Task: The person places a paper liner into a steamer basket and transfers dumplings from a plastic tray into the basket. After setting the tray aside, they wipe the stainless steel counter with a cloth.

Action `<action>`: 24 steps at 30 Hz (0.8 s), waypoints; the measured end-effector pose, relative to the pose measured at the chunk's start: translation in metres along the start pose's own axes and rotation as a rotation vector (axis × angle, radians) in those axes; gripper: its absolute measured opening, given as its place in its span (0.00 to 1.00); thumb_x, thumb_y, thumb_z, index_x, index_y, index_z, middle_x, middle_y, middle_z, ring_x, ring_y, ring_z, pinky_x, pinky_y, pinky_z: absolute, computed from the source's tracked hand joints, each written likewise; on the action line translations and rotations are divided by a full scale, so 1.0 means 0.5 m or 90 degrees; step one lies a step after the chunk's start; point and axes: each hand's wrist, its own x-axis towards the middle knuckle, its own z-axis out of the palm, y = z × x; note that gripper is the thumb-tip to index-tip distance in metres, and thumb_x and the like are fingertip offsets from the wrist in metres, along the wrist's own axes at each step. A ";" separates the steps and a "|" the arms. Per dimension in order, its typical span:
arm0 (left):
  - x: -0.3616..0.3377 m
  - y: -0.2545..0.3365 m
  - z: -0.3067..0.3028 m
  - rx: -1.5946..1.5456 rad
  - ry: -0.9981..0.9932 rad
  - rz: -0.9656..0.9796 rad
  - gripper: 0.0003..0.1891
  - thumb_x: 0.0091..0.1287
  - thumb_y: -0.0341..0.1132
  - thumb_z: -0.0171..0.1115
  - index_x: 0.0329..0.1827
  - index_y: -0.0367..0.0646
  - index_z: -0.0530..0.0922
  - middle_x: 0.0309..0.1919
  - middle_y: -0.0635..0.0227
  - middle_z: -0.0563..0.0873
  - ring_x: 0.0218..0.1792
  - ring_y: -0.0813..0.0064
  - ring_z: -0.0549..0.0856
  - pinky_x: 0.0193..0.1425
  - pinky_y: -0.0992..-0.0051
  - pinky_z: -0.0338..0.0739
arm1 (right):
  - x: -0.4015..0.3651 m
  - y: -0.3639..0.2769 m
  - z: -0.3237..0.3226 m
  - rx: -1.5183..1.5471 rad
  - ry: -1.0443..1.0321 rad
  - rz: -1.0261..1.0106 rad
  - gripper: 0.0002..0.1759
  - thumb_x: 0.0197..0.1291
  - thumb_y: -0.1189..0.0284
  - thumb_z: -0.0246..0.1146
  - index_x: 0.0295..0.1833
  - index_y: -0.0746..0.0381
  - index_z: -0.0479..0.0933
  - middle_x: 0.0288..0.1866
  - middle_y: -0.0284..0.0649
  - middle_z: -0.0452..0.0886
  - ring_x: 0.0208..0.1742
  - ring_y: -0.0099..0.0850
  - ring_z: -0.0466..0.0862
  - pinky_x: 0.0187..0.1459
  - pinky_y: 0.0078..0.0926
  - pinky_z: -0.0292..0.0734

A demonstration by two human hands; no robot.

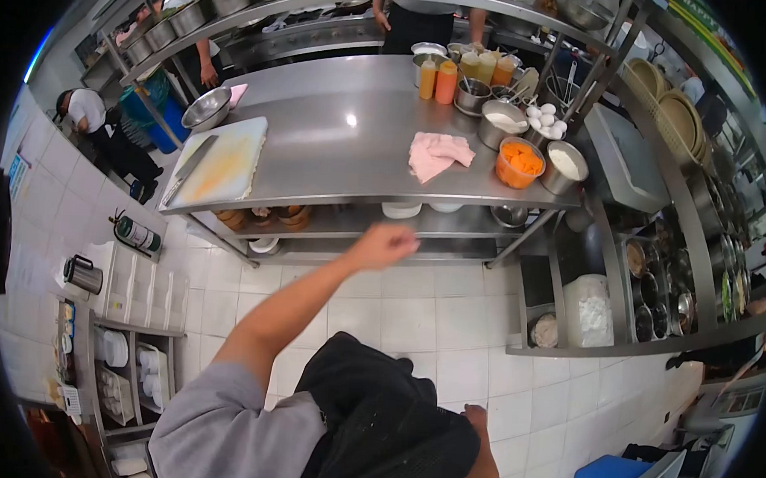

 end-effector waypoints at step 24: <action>0.051 -0.870 0.023 0.158 0.239 -0.484 0.25 0.62 0.48 0.63 0.60 0.46 0.78 0.57 0.56 0.82 0.61 0.52 0.78 0.59 0.58 0.75 | 0.346 -0.568 -0.533 0.108 -0.053 0.141 0.20 0.64 0.63 0.63 0.53 0.67 0.78 0.33 0.48 0.86 0.32 0.33 0.88 0.39 0.31 0.82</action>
